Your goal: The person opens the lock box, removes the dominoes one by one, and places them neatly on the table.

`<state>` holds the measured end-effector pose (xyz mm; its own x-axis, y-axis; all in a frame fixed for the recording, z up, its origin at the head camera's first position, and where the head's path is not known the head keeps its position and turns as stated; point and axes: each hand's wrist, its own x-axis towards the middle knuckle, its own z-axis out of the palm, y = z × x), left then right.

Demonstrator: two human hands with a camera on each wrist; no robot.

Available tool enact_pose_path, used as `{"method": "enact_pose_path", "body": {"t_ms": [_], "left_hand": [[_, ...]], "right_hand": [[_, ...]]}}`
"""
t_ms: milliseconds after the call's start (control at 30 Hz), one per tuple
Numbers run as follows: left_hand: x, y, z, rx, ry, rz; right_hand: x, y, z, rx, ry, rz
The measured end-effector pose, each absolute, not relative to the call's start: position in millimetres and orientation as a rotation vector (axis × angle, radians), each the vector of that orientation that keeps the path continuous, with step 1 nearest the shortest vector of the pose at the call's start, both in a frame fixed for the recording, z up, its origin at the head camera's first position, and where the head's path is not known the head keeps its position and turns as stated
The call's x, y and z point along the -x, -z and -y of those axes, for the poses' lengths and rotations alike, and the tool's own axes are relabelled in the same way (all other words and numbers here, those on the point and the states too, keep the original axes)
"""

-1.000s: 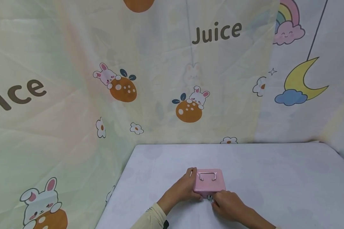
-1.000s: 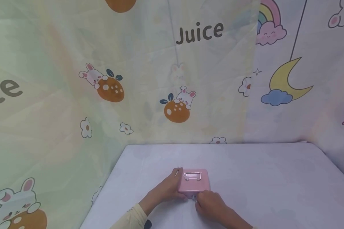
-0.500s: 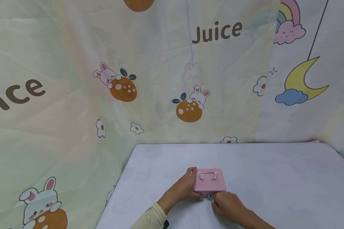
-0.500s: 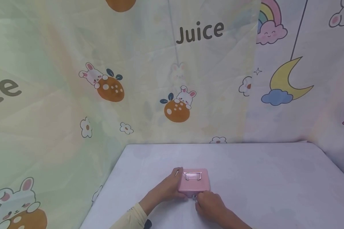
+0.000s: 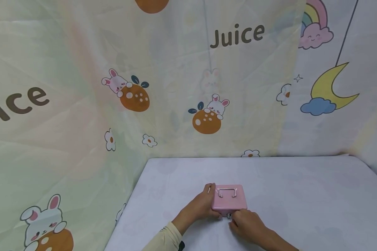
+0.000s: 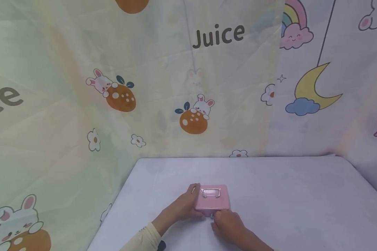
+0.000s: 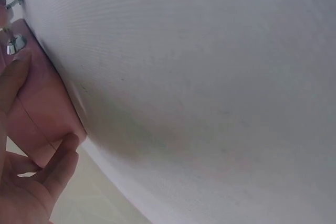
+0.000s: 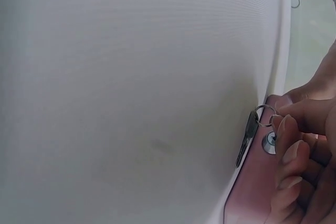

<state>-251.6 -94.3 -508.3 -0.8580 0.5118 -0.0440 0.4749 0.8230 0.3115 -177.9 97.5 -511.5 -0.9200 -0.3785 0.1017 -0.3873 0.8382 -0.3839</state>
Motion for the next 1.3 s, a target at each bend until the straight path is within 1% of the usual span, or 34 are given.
{"method": "enact_pose_path", "body": {"t_ms": [400,633,867,1300], "left_hand": [[252.2,507.3,94.6,-0.776,-0.434,-2.873],[253.5,508.7,95.3,-0.771,-0.433,-2.876],[251.8,507.6,94.7,-0.775,-0.439,-2.875],[251.3,506.7,94.2,-0.803,-0.437,-2.882]], "right_hand": [[180.5,511.0,-91.2,-0.590,-0.634,3.035],[180.7,510.5,-89.5,-0.623,-0.626,3.034],[179.7,507.3,-87.5,-0.564,-0.586,3.047],[178.2,512.3,-91.2,-0.561,-0.562,2.988]]}}
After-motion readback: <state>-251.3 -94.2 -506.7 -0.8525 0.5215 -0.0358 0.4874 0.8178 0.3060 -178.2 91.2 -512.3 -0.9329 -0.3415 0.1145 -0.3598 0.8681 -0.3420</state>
